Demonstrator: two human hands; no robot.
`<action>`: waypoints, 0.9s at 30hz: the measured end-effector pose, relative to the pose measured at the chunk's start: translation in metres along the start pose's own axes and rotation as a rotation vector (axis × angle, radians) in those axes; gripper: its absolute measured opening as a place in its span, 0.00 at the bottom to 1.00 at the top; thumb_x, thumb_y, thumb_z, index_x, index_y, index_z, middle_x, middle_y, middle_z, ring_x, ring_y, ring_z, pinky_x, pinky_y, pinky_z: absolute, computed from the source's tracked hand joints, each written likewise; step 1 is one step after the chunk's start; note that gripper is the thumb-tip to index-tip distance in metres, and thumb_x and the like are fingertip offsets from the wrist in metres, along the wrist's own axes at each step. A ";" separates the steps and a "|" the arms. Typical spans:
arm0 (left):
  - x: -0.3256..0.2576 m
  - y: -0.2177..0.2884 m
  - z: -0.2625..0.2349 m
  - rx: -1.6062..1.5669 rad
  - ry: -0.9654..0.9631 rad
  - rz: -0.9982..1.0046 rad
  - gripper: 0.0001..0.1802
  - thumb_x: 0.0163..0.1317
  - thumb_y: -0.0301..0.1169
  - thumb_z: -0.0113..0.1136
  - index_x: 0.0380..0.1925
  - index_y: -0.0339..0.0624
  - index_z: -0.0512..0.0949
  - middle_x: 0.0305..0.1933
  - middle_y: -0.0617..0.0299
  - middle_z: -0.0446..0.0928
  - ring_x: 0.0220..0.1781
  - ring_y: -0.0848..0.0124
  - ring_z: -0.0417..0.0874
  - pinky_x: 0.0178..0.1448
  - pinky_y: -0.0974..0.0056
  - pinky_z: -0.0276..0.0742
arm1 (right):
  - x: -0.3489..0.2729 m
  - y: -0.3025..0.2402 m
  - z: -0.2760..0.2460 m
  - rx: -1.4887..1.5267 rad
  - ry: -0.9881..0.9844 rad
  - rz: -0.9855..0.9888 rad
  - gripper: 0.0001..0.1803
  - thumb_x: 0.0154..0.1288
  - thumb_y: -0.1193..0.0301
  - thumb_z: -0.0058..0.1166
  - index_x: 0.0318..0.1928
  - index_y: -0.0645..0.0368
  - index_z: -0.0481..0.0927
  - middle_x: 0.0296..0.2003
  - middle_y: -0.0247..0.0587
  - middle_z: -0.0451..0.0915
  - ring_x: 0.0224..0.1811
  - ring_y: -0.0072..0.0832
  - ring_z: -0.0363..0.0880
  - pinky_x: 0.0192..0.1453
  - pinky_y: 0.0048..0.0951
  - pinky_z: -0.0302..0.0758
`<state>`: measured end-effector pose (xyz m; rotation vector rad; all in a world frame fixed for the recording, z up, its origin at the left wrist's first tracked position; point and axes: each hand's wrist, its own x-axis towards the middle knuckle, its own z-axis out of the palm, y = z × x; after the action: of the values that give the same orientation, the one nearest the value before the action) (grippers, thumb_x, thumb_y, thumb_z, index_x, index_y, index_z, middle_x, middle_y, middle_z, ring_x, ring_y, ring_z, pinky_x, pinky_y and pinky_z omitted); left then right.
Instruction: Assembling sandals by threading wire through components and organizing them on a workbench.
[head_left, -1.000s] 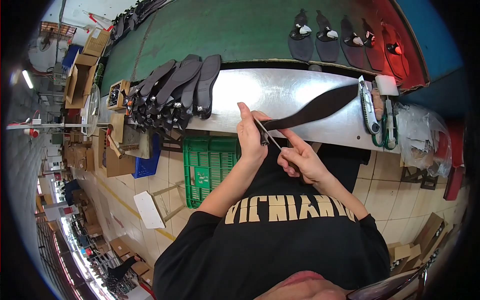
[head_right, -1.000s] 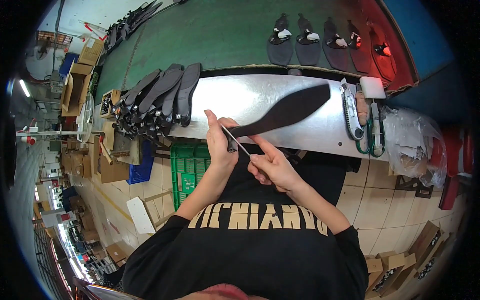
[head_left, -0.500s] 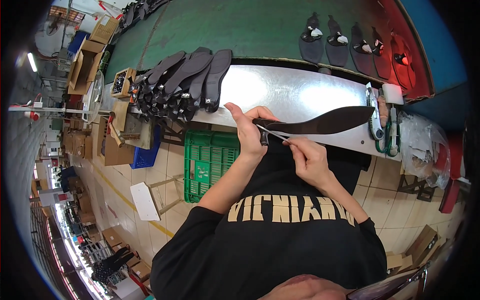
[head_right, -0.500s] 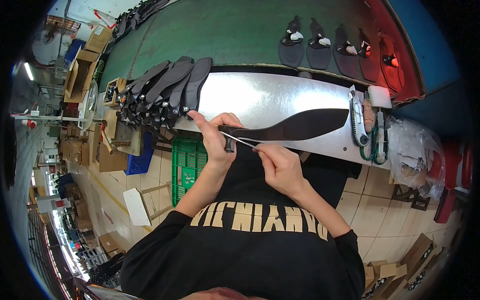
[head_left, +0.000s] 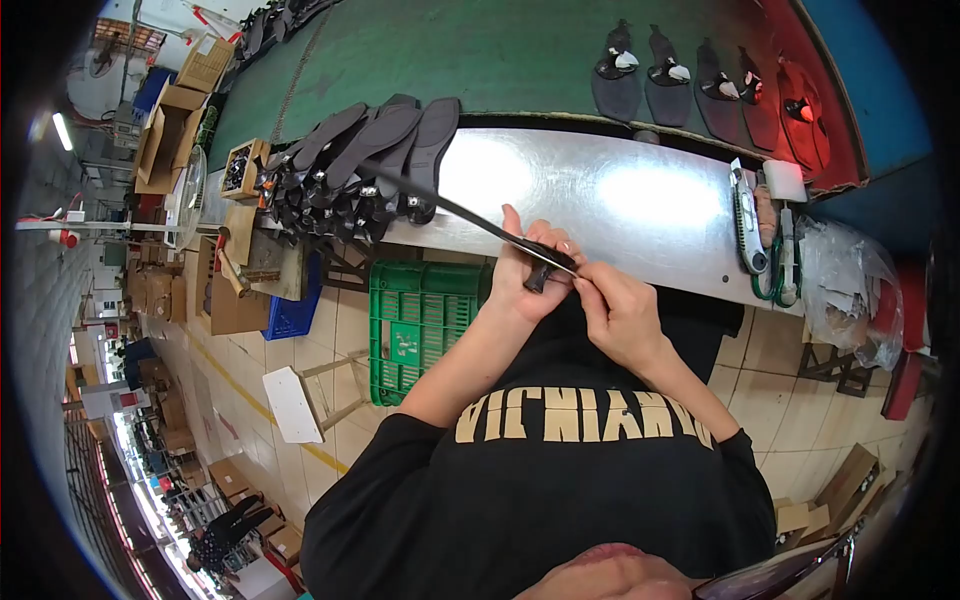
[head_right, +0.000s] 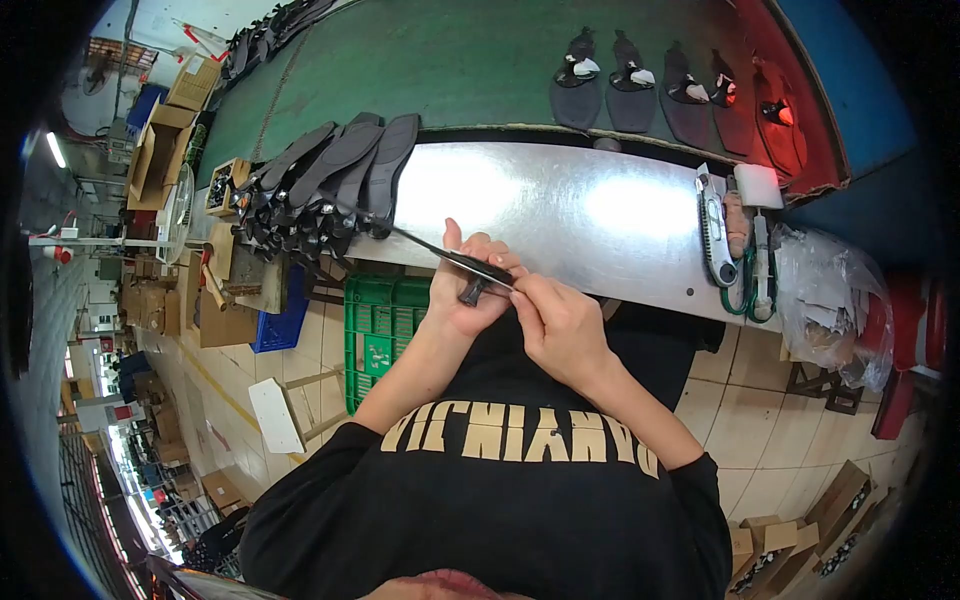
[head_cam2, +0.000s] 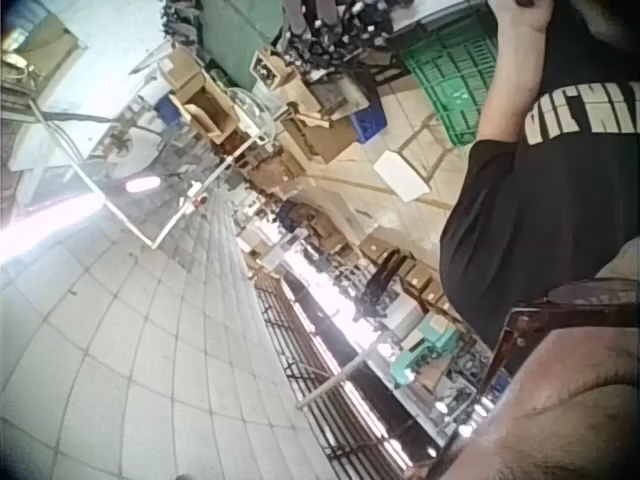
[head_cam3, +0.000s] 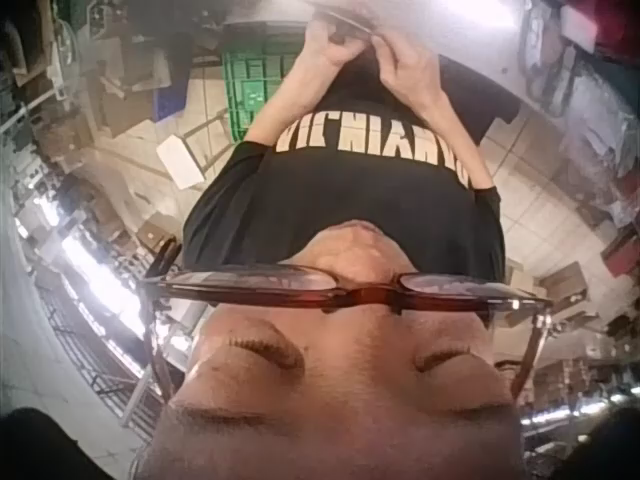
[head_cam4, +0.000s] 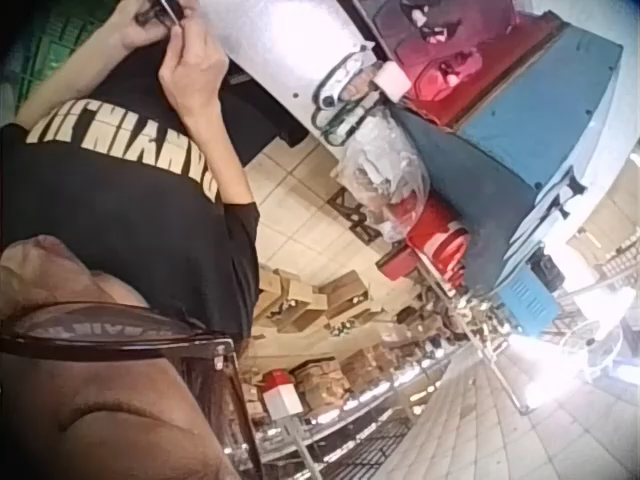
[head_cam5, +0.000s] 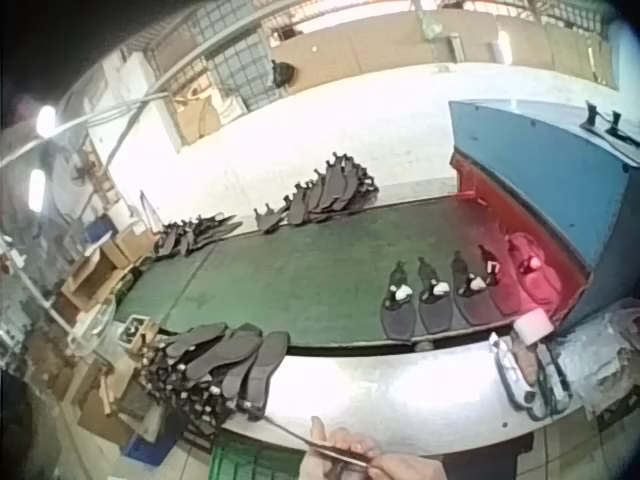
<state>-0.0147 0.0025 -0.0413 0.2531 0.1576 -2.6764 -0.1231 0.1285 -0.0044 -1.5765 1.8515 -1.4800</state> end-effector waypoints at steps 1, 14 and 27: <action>0.002 -0.005 0.009 -0.005 0.001 -0.011 0.36 0.66 0.67 0.46 0.15 0.47 0.72 0.29 0.58 0.80 0.35 0.65 0.75 0.48 0.57 0.70 | -0.001 0.003 0.001 -0.017 -0.011 0.015 0.02 0.65 0.77 0.56 0.38 0.61 0.77 0.29 0.48 0.79 0.29 0.46 0.80 0.33 0.39 0.76; 0.006 0.008 0.005 0.148 0.224 0.074 0.49 0.58 0.79 0.31 0.21 0.40 0.74 0.23 0.55 0.72 0.29 0.59 0.71 0.39 0.57 0.70 | -0.015 -0.005 0.005 0.046 -0.293 0.009 0.02 0.63 0.77 0.57 0.34 0.59 0.76 0.26 0.46 0.76 0.28 0.45 0.79 0.31 0.38 0.75; -0.022 0.191 0.125 1.498 0.596 0.650 0.23 0.69 0.44 0.54 0.50 0.33 0.73 0.36 0.52 0.80 0.31 0.65 0.85 0.26 0.64 0.82 | -0.005 0.026 -0.040 0.139 -0.076 0.329 0.08 0.72 0.76 0.48 0.35 0.64 0.78 0.18 0.33 0.69 0.19 0.16 0.64 0.25 0.23 0.62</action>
<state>0.0704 -0.1777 0.0717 1.2345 -1.4772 -1.4940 -0.1658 0.1493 -0.0110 -1.1807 1.8161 -1.3480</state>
